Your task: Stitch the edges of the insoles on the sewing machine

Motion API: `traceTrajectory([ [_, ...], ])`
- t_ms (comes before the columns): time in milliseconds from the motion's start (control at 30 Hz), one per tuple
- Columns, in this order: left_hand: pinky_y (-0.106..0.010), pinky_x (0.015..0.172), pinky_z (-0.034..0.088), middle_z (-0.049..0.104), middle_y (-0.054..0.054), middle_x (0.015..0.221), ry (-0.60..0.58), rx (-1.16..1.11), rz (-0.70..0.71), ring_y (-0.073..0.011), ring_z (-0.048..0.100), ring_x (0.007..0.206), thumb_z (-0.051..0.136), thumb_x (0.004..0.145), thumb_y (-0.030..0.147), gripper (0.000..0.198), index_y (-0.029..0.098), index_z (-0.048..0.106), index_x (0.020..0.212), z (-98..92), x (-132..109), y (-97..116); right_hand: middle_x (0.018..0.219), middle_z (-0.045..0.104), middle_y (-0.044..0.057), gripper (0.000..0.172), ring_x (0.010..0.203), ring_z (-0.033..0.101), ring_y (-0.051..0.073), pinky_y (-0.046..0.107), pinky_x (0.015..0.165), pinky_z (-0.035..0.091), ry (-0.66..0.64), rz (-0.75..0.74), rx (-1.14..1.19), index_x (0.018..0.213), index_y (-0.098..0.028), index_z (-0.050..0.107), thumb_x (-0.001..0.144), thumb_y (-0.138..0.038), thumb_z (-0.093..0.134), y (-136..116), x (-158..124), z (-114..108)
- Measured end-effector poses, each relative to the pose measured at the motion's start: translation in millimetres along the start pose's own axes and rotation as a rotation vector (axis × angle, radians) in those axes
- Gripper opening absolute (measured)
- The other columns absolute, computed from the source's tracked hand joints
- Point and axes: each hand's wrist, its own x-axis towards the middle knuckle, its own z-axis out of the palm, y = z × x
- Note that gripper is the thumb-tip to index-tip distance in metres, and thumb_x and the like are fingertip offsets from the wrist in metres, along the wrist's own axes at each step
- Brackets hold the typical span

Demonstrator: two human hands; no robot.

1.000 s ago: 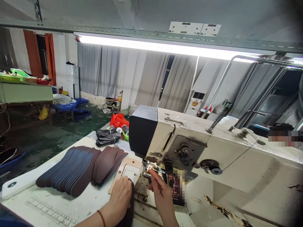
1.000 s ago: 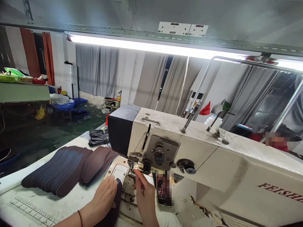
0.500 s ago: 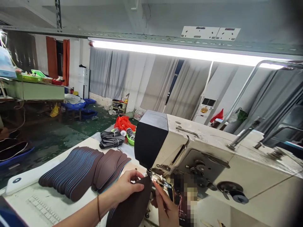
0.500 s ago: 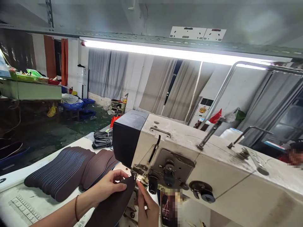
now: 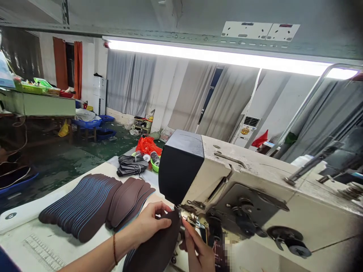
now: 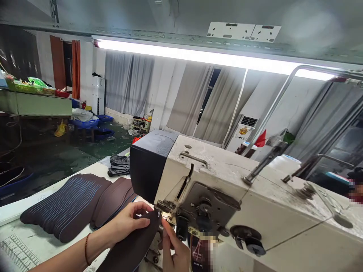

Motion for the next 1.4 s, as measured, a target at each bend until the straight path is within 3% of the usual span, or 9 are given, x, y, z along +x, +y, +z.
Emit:
traceTrajectory([
  [300, -0.024, 0.063, 0.049, 0.066, -0.001, 0.084, -0.077, -0.092, -0.003, -0.0143, 0.061, 0.068, 0.070, 0.065, 0.026, 0.033, 0.018, 0.061, 0.096, -4.9, 3, -4, 0.059, 0.069, 0.002, 0.049, 0.055, 0.063, 0.014, 0.018, 0.051, 0.047, 0.006, -0.021, 0.014, 0.112, -0.024, 0.072, 0.083, -0.058, 0.054, 1, 1, -1],
  [500, -0.026, 0.067, 0.051, 0.070, -0.001, 0.089, -0.173, -0.218, -0.050, -0.0156, 0.064, 0.074, 0.078, 0.063, 0.030, 0.051, 0.022, 0.056, 0.109, -10.3, -23, -13, 0.058, 0.069, 0.001, 0.044, 0.054, 0.061, 0.012, 0.018, 0.055, 0.047, -0.001, -0.031, -0.023, 0.112, -0.025, 0.072, 0.085, -0.055, 0.053, -3, 0, -1],
  [700, -0.026, 0.073, 0.051, 0.069, 0.000, 0.096, -0.232, -0.274, -0.032, -0.0163, 0.063, 0.084, 0.079, 0.064, 0.027, 0.054, 0.023, 0.057, 0.114, -14.5, -37, -22, 0.068, 0.071, 0.002, 0.045, 0.062, 0.062, 0.014, 0.021, 0.064, 0.049, -0.066, 0.014, -0.044, 0.117, -0.026, 0.069, 0.088, -0.054, 0.047, -7, 0, -4],
  [867, -0.028, 0.079, 0.051, 0.068, -0.001, 0.106, -0.256, -0.304, -0.067, -0.0187, 0.064, 0.091, 0.081, 0.062, 0.023, 0.064, 0.026, 0.054, 0.121, -17.8, -36, -25, 0.067, 0.070, 0.002, 0.045, 0.062, 0.062, 0.013, 0.019, 0.060, 0.049, -0.111, 0.017, -0.068, 0.120, -0.025, 0.067, 0.089, -0.052, 0.046, -5, -1, -7],
  [1100, -0.022, 0.063, 0.049, 0.069, -0.002, 0.096, -0.263, -0.277, -0.054, -0.0144, 0.062, 0.075, 0.079, 0.062, 0.024, 0.064, 0.022, 0.053, 0.120, -14.9, -25, -16, 0.064, 0.067, 0.002, 0.047, 0.063, 0.060, 0.013, 0.019, 0.060, 0.045, -0.096, 0.054, -0.056, 0.120, -0.024, 0.067, 0.090, -0.053, 0.045, -15, -3, -5],
  [1400, -0.026, 0.072, 0.052, 0.071, -0.003, 0.095, -0.204, -0.307, 0.027, -0.0164, 0.066, 0.082, 0.076, 0.067, 0.017, 0.061, 0.020, 0.051, 0.122, -9.6, -4, -13, 0.059, 0.065, 0.000, 0.044, 0.059, 0.059, 0.011, 0.017, 0.061, 0.046, -0.037, 0.042, 0.007, 0.114, -0.024, 0.070, 0.086, -0.053, 0.052, -10, -3, -3],
])
